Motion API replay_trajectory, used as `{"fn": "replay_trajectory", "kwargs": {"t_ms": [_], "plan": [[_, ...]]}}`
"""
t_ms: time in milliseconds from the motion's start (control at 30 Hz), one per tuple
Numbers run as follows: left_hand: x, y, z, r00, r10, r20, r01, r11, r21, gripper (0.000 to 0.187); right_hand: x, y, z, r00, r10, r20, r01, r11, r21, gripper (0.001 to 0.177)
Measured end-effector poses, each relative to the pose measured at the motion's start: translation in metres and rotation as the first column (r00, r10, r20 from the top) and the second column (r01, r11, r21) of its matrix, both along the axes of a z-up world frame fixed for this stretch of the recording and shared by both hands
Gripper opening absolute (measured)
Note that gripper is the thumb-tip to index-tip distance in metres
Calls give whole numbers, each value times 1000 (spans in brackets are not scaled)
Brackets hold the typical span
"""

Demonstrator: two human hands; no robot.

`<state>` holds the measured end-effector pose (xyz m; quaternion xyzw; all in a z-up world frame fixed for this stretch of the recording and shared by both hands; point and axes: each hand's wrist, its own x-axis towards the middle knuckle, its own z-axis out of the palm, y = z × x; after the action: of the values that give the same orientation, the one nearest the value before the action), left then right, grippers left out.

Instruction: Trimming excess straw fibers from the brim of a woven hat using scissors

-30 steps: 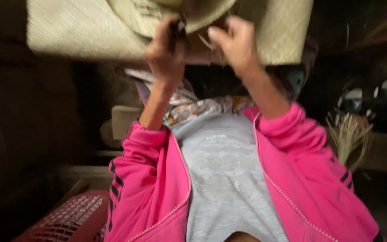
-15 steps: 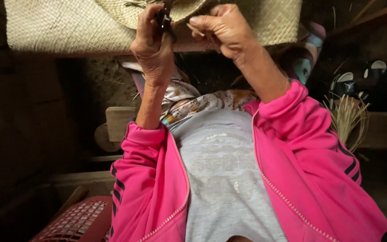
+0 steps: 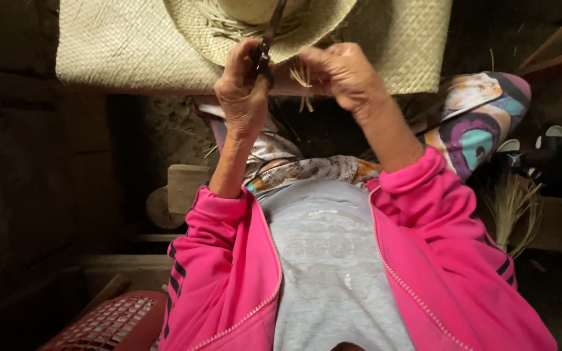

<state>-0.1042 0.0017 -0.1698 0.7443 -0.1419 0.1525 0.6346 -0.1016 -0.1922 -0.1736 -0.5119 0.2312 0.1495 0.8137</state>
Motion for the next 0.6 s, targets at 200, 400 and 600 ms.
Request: {"fn": "replay_trajectory", "kwargs": {"t_ms": [200, 400, 600], "plan": [[-4, -3, -1, 1000, 6, -24, -7, 999, -46, 56, 4, 27, -6, 997, -21, -69, 20, 1000, -13, 26], [-7, -1, -5, 999, 33, -31, -34, 999, -20, 61, -1, 39, -24, 995, -9, 95, -3, 993, 117, 13], [3, 8, -29, 998, 58, 12, -57, 998, -28, 51, -2, 32, -40, 994, 39, 98, -47, 996, 75, 22]]}}
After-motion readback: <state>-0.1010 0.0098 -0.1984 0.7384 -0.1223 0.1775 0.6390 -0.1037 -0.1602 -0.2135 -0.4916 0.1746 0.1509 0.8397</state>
